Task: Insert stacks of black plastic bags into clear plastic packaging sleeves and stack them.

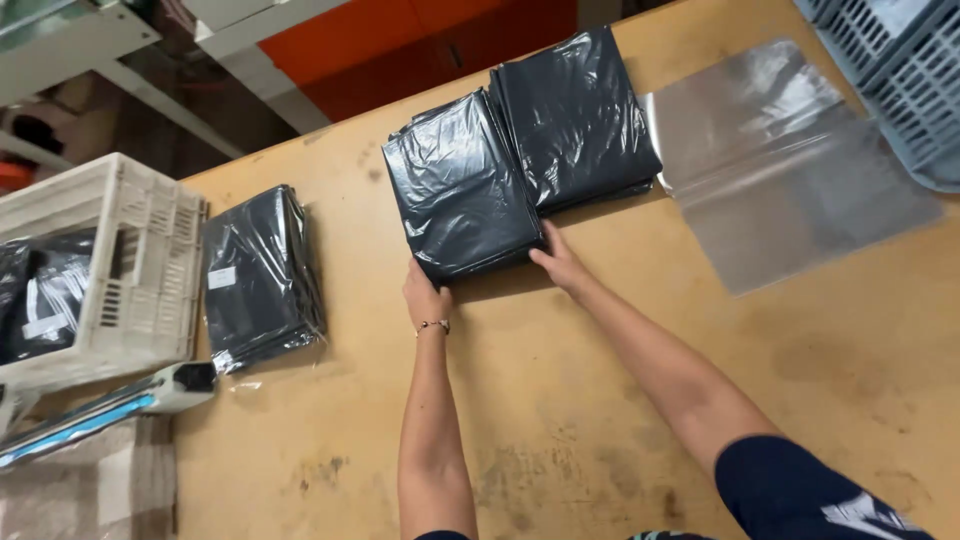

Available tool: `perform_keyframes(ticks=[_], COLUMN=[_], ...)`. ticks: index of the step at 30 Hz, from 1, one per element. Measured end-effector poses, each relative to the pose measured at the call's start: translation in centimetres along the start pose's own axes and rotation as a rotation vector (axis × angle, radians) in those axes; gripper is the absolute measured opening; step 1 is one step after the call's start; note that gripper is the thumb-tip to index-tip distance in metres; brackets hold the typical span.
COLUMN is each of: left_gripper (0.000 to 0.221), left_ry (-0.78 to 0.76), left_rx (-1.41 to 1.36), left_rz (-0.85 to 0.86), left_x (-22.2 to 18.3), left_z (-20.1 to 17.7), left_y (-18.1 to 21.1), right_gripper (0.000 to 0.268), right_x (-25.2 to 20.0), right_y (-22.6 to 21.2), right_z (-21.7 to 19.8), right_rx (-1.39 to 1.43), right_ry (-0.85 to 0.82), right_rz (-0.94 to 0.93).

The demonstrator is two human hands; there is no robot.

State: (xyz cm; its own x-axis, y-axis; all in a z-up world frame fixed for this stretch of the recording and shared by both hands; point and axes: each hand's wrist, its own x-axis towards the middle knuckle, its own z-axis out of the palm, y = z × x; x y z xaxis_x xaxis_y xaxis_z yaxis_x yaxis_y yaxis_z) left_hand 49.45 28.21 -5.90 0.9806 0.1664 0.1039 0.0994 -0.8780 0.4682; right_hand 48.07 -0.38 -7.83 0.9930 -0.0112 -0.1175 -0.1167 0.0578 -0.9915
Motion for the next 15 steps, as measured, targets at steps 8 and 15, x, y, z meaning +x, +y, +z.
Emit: perform_keyframes(ticks=[8, 15], left_gripper=[0.072, 0.065], left_ry=[0.014, -0.148], left_rx=[0.017, -0.114], left_rz=[-0.171, -0.283], left_x=[-6.8, -22.8], left_z=[0.9, -3.0], left_y=[1.2, 4.1], right_gripper=[0.090, 0.069], right_x=[-1.3, -13.6], right_y=[3.0, 4.9], right_z=[-3.0, -9.4], right_rx=[-0.201, -0.208], right_ry=[-0.129, -0.217], right_rz=[-0.029, -0.067])
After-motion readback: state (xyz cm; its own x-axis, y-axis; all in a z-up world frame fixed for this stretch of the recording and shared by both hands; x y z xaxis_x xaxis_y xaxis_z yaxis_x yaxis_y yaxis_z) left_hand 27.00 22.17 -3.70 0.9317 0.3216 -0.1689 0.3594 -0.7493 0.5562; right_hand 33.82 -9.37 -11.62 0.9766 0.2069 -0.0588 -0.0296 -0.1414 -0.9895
